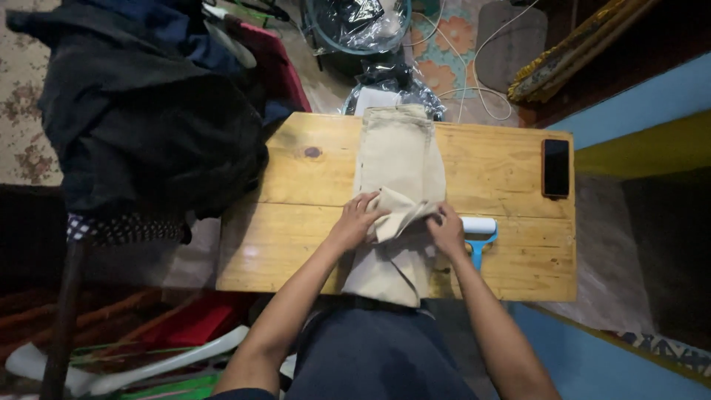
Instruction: The person uses a lint roller on a pair of beige trousers laid on a wooden table, then folds the trousers and places them into a clear plastic bag. The person smooths the bagged trousers on the table.
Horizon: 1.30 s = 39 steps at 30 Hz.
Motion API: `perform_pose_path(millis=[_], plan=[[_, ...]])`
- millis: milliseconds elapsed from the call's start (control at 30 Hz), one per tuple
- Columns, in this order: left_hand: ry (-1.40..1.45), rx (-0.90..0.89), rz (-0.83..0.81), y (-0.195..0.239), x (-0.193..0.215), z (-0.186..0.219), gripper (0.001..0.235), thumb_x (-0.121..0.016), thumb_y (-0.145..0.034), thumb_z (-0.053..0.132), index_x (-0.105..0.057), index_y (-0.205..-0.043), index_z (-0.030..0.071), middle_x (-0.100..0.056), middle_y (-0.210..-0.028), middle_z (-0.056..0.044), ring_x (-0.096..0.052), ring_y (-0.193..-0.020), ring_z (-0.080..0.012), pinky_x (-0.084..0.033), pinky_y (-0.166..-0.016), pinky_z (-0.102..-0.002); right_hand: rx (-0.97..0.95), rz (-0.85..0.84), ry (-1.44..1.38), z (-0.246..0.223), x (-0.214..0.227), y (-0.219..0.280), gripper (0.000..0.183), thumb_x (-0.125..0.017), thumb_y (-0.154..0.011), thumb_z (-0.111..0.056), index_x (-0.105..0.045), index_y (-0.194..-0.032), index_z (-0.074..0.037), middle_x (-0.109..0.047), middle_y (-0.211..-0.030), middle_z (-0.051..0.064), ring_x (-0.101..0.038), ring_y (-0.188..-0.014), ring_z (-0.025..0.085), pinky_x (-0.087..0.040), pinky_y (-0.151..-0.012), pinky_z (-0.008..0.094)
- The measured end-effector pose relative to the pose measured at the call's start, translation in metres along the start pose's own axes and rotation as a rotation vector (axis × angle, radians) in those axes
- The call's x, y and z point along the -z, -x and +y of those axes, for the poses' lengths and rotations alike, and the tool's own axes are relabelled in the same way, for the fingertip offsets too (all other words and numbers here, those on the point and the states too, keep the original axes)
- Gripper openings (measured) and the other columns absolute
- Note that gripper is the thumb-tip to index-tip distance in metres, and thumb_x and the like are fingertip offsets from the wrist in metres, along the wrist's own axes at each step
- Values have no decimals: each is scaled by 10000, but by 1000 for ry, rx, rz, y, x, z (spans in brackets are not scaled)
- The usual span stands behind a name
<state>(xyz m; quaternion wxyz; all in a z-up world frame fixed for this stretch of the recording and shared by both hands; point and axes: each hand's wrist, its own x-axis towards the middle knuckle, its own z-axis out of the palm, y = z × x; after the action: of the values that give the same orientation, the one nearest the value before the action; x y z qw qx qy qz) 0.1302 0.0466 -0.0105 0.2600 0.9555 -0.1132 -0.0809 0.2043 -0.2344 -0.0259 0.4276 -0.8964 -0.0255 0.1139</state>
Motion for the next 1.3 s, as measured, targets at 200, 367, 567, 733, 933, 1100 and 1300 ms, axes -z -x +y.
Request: perform_pose_path(millis=[200, 367, 567, 733, 933, 1100, 1300], plan=[[696, 288, 266, -72, -33, -35, 160, -584, -951, 205, -646, -1065, 111, -661, -1041, -175, -616, -1128, -386, -498, -960, -510, -2, 102, -246, -14, 2, -87, 310, -849, -835, -271, -680, -1060, -141, -715, -935, 77, -687, -903, 218, -540, -811, 380], [818, 490, 363, -110, -4, -45, 171, -650, -953, 350, -657, -969, 180, -716, -838, -106, -717, -944, -266, -560, -809, -442, -90, -17, -533, 23, -21, -161, 224, -732, -957, -209, -646, -1156, -155, -725, -916, 22, -678, -837, 127, -575, -770, 280], [822, 537, 514, -148, 48, -34, 203, -656, -982, 274, -675, -1143, 152, -741, -1046, -189, -700, -1082, -372, -598, -866, -459, -123, -26, -463, 4, -25, -212, 239, -717, -919, -204, -654, -1149, -179, -746, -912, 12, -692, -812, 112, -590, -739, 268], [795, 685, 433, -169, 51, -49, 336, -651, -966, 258, -624, -1274, 125, -728, -1133, -231, -677, -1148, -395, -572, -953, -510, -261, 14, -261, 4, -37, -225, 384, -743, -818, -286, -707, -1166, -127, -752, -935, 14, -710, -953, 170, -576, -852, 368], [721, 689, 431, -179, 37, -63, 202, -660, -971, 296, -712, -1074, 130, -761, -946, -168, -727, -1002, -379, -582, -842, -496, -234, 14, -188, 9, -38, -229, 268, -709, -887, -316, -750, -1129, -206, -774, -970, 14, -728, -977, 203, -572, -844, 383], [750, 741, 398, -184, 44, -63, 229, -654, -953, 307, -707, -1135, 178, -774, -975, -127, -733, -1011, -351, -583, -858, -475, -188, 27, -197, -19, -26, -220, 298, -684, -946, -307, -710, -1166, -107, -768, -1011, 91, -700, -1023, 222, -551, -901, 407], [673, 738, 341, -159, 27, -65, 375, -763, -875, 311, -679, -1178, 108, -747, -954, -169, -718, -1028, -375, -581, -854, -507, -199, -139, 64, -23, -12, -189, 404, -738, -822, -355, -720, -1143, -111, -760, -1024, 84, -681, -1117, 324, -533, -961, 490]])
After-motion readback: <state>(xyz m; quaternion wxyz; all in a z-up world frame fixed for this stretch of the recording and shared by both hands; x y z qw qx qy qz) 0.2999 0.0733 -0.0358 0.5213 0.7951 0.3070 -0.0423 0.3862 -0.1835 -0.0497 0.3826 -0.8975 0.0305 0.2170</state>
